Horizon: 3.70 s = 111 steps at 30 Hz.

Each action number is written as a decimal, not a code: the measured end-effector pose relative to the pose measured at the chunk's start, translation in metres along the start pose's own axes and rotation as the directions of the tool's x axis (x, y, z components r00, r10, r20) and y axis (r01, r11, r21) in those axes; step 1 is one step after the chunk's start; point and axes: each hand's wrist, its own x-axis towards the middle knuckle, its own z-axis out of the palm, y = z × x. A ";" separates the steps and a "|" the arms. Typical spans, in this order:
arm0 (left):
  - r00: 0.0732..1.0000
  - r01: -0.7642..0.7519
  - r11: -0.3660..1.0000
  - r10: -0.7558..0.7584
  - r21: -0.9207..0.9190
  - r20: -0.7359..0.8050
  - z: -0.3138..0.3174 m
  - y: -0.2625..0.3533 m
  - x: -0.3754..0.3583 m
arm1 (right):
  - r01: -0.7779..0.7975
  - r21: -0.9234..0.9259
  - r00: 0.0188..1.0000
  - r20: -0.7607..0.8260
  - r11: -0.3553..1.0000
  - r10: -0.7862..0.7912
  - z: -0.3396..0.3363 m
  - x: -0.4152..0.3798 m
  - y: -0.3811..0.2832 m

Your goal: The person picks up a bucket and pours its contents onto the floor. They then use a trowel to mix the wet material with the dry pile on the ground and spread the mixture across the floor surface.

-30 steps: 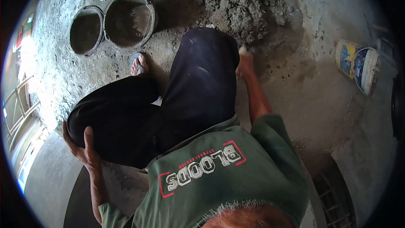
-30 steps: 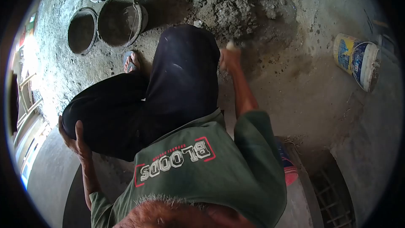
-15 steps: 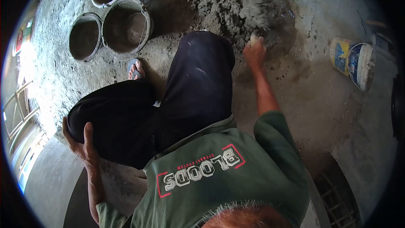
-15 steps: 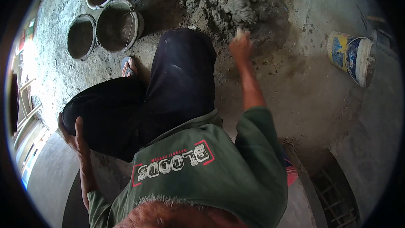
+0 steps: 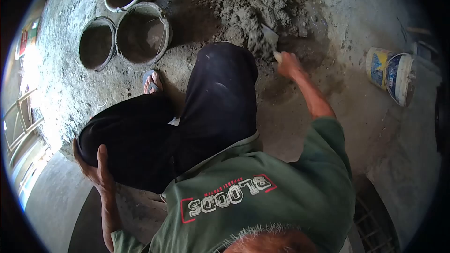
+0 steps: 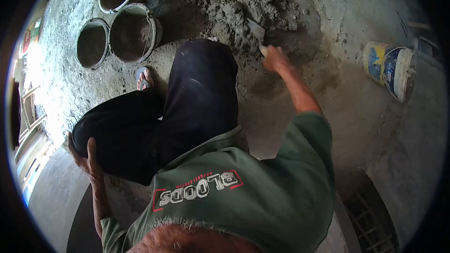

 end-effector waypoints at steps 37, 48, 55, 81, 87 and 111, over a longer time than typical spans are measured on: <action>0.398 0.907 0.166 -0.026 -0.388 0.917 0.270 -0.087 0.145 | 0.004 -0.212 1.000 -0.020 0.977 -0.009 -0.056 -0.034 0.026; 0.516 0.854 -0.044 -0.043 -0.518 0.855 0.295 -0.070 0.147 | 0.170 -0.132 0.980 -0.082 0.977 -0.181 -0.057 0.100 -0.055; 0.577 0.812 -0.034 -0.097 -0.582 0.811 0.314 -0.097 0.156 | 0.269 -0.309 0.962 0.038 0.912 -0.271 -0.056 -0.007 -0.005; 0.442 -0.894 0.437 0.830 0.097 0.340 0.284 0.244 0.201 | -0.454 0.618 0.808 -0.017 0.642 0.589 0.145 -0.219 0.017; 0.398 -0.914 0.405 0.885 0.022 0.242 0.289 0.258 0.191 | -0.405 0.848 0.822 0.174 0.343 0.542 0.150 -0.222 0.000; 0.812 -0.276 0.894 0.413 -0.353 0.413 0.233 0.109 0.235 | -0.084 0.411 0.743 -0.581 0.908 0.332 0.095 -0.058 -0.044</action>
